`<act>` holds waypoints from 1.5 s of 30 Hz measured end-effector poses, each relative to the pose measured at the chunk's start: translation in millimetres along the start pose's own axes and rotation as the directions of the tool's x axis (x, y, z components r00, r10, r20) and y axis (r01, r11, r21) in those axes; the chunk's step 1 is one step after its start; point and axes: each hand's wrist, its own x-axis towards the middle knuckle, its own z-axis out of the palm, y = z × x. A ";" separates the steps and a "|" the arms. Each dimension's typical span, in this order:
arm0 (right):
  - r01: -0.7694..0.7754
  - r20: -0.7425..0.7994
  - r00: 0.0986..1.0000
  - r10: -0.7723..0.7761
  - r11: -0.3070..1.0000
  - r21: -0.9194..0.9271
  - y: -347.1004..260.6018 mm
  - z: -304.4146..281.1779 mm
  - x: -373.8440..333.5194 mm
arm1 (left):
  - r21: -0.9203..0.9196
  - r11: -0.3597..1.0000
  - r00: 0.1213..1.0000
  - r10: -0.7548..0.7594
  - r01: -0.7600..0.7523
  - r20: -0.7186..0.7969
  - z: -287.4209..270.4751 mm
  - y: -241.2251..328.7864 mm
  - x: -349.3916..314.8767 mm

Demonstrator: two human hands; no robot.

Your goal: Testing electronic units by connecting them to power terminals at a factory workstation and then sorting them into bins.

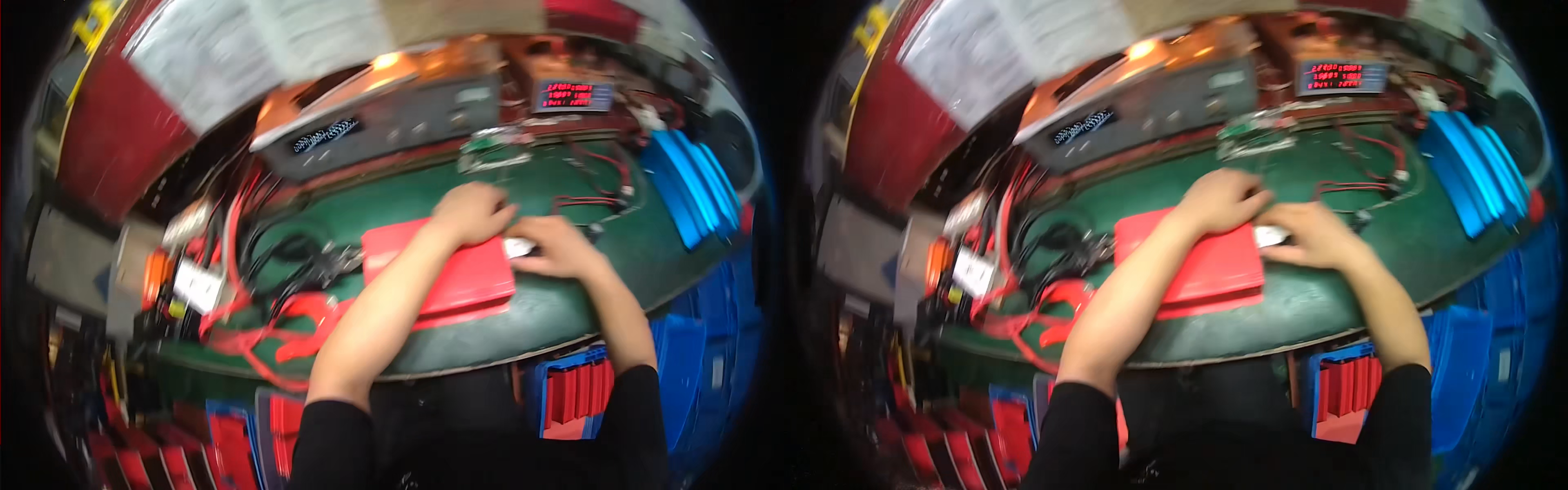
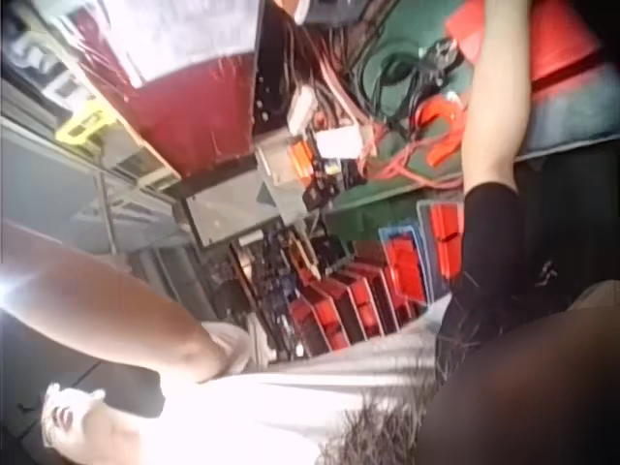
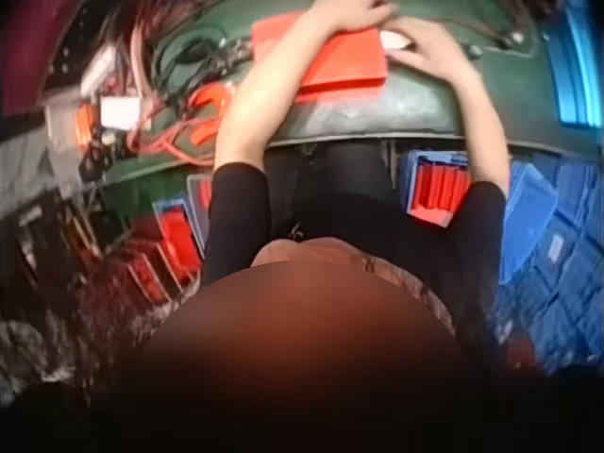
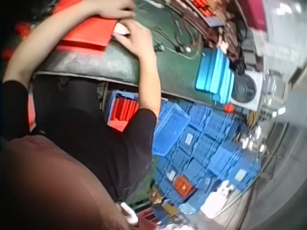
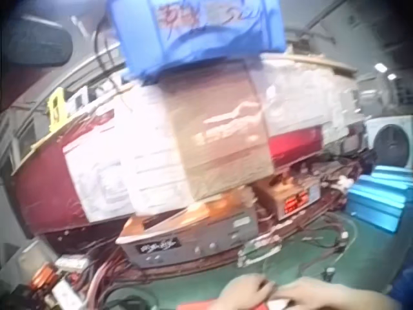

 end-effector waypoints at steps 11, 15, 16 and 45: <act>-0.021 0.015 1.000 0.021 0.999 0.034 -11.6 -4.0 4.5 | 0.039 0.996 0.997 -0.080 0.080 -0.006 -2.8 4.0 -4.0; -0.079 0.030 0.997 0.076 0.994 0.076 -15.2 -4.7 7.0 | 0.041 0.996 0.996 -0.084 0.084 -0.005 -6.8 6.4 -6.2; -0.136 0.054 0.990 0.131 0.986 0.093 -16.7 -5.5 7.2 | 0.038 0.997 0.997 -0.074 0.073 0.019 -6.2 6.6 -5.9; -0.028 0.084 0.996 0.030 0.999 -0.030 4.7 -0.7 -8.0 | 0.047 0.996 0.994 -0.081 0.077 0.080 -8.9 24.3 6.3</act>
